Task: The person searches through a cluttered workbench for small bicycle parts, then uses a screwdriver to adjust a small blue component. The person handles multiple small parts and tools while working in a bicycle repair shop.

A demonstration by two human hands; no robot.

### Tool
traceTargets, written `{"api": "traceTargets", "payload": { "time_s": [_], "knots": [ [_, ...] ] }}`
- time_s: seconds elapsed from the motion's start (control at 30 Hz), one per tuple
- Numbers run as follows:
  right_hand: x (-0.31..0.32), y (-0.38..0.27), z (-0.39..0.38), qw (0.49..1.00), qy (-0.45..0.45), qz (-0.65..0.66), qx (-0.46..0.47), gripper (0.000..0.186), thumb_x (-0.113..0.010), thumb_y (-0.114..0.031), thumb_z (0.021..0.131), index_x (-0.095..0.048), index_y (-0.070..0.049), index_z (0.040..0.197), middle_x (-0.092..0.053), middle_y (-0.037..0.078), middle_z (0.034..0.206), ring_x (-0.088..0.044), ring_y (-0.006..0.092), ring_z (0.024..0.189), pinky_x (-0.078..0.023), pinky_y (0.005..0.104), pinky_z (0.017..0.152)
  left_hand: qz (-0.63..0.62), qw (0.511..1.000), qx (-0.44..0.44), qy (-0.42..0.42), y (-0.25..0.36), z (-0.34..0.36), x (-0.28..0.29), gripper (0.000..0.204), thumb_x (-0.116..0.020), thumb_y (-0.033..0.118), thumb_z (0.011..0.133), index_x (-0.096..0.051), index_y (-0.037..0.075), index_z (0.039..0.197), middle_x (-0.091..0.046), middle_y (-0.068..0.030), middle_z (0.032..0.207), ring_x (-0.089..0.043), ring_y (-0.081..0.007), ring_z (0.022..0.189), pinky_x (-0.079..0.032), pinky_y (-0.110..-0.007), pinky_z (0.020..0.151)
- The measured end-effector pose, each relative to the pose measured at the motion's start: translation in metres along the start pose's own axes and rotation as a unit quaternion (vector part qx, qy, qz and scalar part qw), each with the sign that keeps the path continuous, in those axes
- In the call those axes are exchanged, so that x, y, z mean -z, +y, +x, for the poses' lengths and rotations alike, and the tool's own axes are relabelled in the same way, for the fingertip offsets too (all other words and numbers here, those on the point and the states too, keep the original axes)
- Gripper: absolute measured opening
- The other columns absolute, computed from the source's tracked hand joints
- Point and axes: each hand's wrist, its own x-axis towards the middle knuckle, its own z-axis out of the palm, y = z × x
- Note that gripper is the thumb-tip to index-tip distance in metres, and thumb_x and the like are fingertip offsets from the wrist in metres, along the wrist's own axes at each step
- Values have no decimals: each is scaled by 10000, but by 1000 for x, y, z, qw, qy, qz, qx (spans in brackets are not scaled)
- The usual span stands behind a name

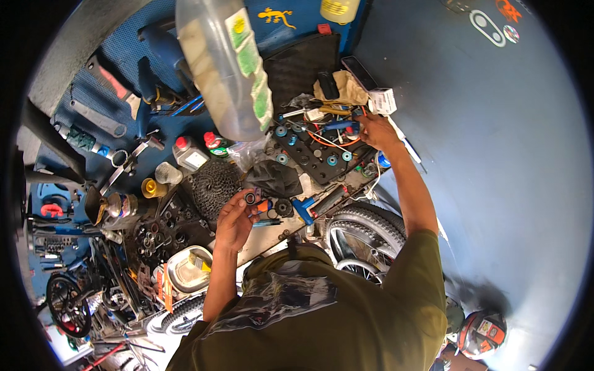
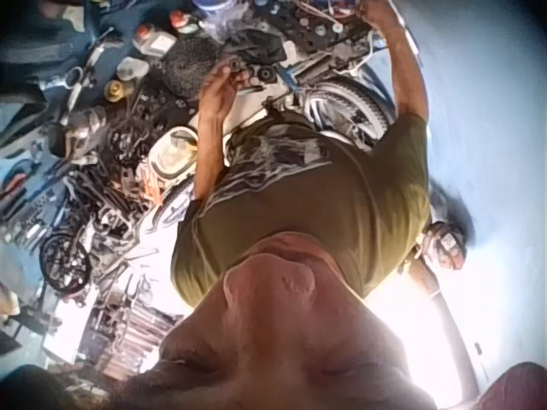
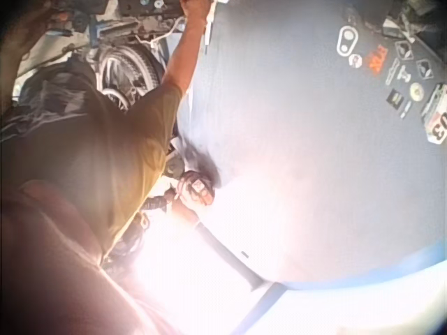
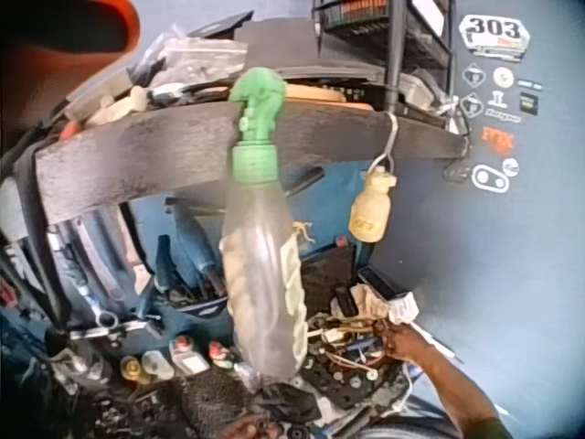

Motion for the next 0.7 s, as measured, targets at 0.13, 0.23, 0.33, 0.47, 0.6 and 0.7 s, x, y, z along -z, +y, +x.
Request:
{"api": "traceTargets", "payload": {
  "time_s": [0.13,0.23,0.33,0.47,0.6,0.7],
  "knots": [
    [-9,-25,7,994,-42,-86,-50,590,-655,-43,828,-566,-217,1385,-538,120,1375,-495,304,1315,-414,485,1069,7,1000,12,-6,-4,3,-3,342,-640,160,975,-613,23,1287,-699,-96,1118,-584,-130,853,-477,-300,722],
    [-17,-21,10,987,6,-147,-61,581,-664,-16,819,-599,-223,1359,-510,122,1396,-477,298,1326,-402,470,1099,13,1000,19,-14,-4,5,-8,341,-641,163,975,-615,27,1287,-700,-95,1117,-582,-129,851,-474,-293,720],
    [5,-30,15,994,-41,-82,-65,511,-693,-50,823,-639,-205,1307,-526,111,1379,-482,301,1311,-405,460,1088,12,1000,-1,-3,-1,-3,-4,342,-640,168,977,-616,27,1288,-701,-95,1122,-577,-128,847,-469,-285,717],
    [13,-9,0,989,123,76,30,408,-710,-122,856,-656,-149,1260,-602,135,1259,-562,319,1192,-458,424,1000,1,1000,0,-1,2,-5,1,341,-635,173,981,-616,24,1288,-702,-97,1122,-579,-130,846,-465,-281,716],
    [54,-47,-11,947,223,224,-60,354,-700,-231,923,-644,-64,1230,-683,177,1106,-661,343,953,-515,396,850,2,1000,-6,9,4,-7,1,337,-630,171,984,-617,22,1287,-702,-98,1123,-580,-129,845,-464,-283,716],
    [75,-58,-14,923,265,251,-121,382,-703,-301,939,-646,-52,1223,-700,166,971,-663,262,856,-514,357,802,6,1000,-6,6,5,-7,-1,336,-632,168,982,-618,22,1284,-702,-99,1125,-582,-126,847,-464,-284,714]
  ]
}}
